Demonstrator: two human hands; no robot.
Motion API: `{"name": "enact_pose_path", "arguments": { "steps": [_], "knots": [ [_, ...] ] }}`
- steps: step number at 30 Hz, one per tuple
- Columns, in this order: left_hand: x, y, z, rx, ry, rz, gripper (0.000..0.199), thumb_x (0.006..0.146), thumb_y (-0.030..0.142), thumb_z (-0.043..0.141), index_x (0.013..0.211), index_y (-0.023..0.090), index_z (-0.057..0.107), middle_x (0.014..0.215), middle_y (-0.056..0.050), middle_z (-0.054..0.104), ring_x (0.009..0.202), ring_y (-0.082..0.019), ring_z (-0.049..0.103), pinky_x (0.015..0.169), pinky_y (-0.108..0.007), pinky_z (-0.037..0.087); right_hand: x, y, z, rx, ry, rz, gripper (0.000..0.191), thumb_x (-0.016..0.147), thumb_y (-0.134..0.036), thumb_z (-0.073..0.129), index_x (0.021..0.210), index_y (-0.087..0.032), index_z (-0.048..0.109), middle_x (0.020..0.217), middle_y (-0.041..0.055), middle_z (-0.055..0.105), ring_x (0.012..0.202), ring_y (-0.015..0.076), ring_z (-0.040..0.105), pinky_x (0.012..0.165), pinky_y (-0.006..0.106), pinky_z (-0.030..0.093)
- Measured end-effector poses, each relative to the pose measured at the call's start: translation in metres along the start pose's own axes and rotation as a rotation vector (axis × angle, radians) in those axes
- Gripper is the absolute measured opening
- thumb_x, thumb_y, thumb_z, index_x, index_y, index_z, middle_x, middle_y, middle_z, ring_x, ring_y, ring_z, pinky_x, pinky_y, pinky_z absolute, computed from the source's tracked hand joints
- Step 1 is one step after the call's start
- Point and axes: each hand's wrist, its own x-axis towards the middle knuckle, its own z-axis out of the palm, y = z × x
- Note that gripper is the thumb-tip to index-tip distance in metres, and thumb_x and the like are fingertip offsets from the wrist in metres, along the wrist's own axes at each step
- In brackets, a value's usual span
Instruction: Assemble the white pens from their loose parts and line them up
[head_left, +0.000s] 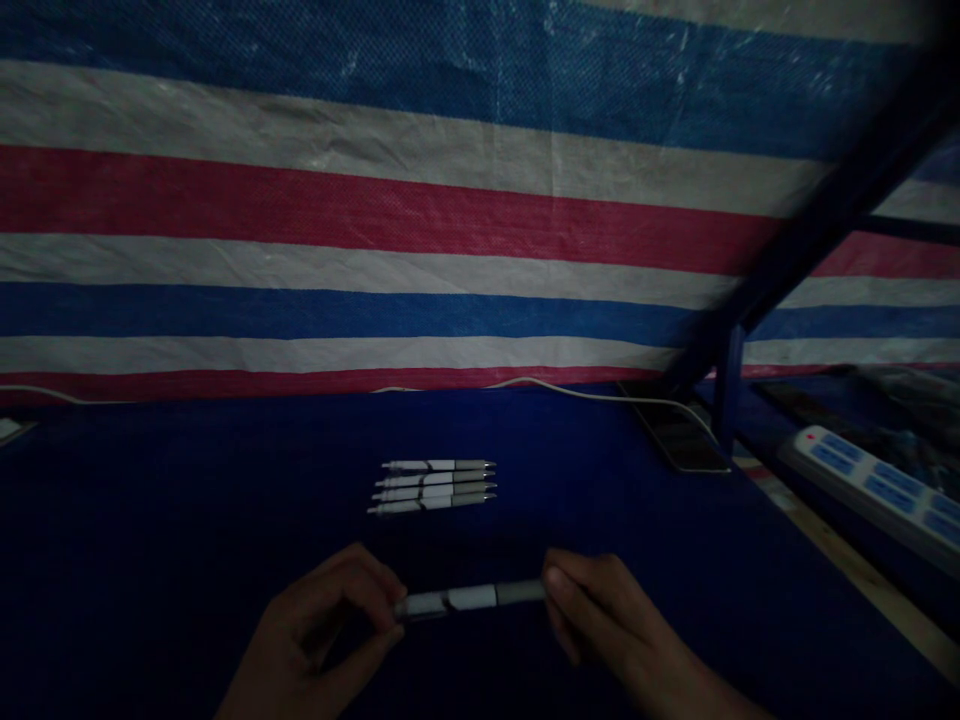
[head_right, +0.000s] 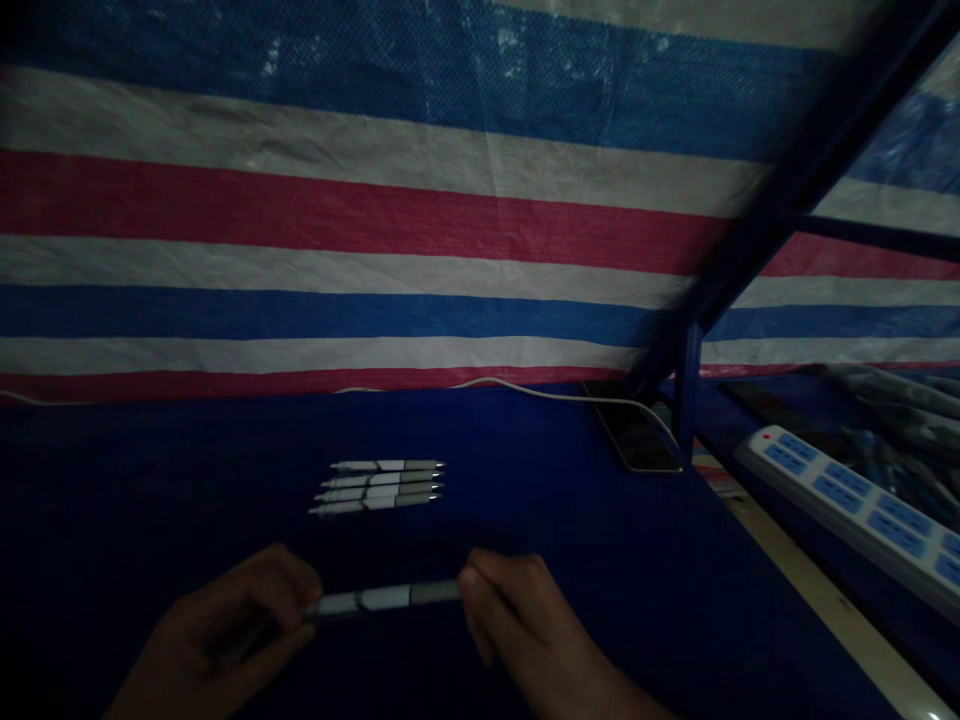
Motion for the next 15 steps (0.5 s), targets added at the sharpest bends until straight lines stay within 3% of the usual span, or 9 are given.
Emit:
{"name": "enact_pose_path", "arguments": {
  "steps": [4,6,8,11,15],
  "knots": [
    [-0.004,0.005,0.000,0.098,0.022,0.146,0.028,0.076,0.002,0.065,0.079,0.029,0.069,0.083,0.000,0.072,0.076,-0.019,0.071,0.067,-0.027,0.056,0.007,0.018,0.006,0.407,-0.099,0.258,0.057,0.086,-0.067,0.043,0.052,-0.022,0.042,0.038,-0.0090,0.034,0.033,0.0070,0.028,0.036,0.021,0.023],
    [-0.006,0.007,0.001,0.123,0.043,0.190,0.032,0.074,0.000,0.066,0.081,0.031,0.071,0.084,-0.001,0.074,0.076,-0.019,0.072,0.067,-0.027,0.057,0.010,0.023,0.007,0.502,-0.131,0.324,0.056,0.083,-0.069,0.046,0.052,-0.023,0.041,0.036,-0.0111,0.030,0.028,0.0058,0.023,0.032,0.021,0.016],
    [-0.007,0.008,0.002,0.111,0.060,0.186,0.034,0.073,0.001,0.067,0.083,0.033,0.072,0.084,0.000,0.075,0.076,-0.020,0.072,0.067,-0.027,0.057,0.010,0.023,0.007,0.488,-0.121,0.308,0.056,0.084,-0.069,0.044,0.053,-0.022,0.041,0.036,-0.0108,0.030,0.029,0.0060,0.024,0.032,0.020,0.016],
    [-0.004,0.005,0.002,0.053,0.076,0.094,0.032,0.074,0.003,0.069,0.088,0.033,0.071,0.087,0.000,0.074,0.079,-0.019,0.072,0.070,-0.025,0.058,0.007,0.013,0.002,0.317,-0.044,0.188,0.058,0.090,-0.065,0.039,0.054,-0.021,0.045,0.042,-0.0070,0.039,0.038,0.0086,0.034,0.041,0.021,0.028],
    [0.004,0.005,-0.004,-0.076,-0.028,-0.023,0.028,0.078,0.008,0.067,0.091,0.032,0.074,0.093,-0.002,0.075,0.082,-0.019,0.073,0.069,-0.024,0.058,0.003,0.006,-0.005,0.036,0.047,0.003,0.055,0.098,-0.053,0.035,0.058,-0.019,0.050,0.057,-0.0027,0.048,0.055,0.0123,0.045,0.056,0.024,0.036]
  ]
}}
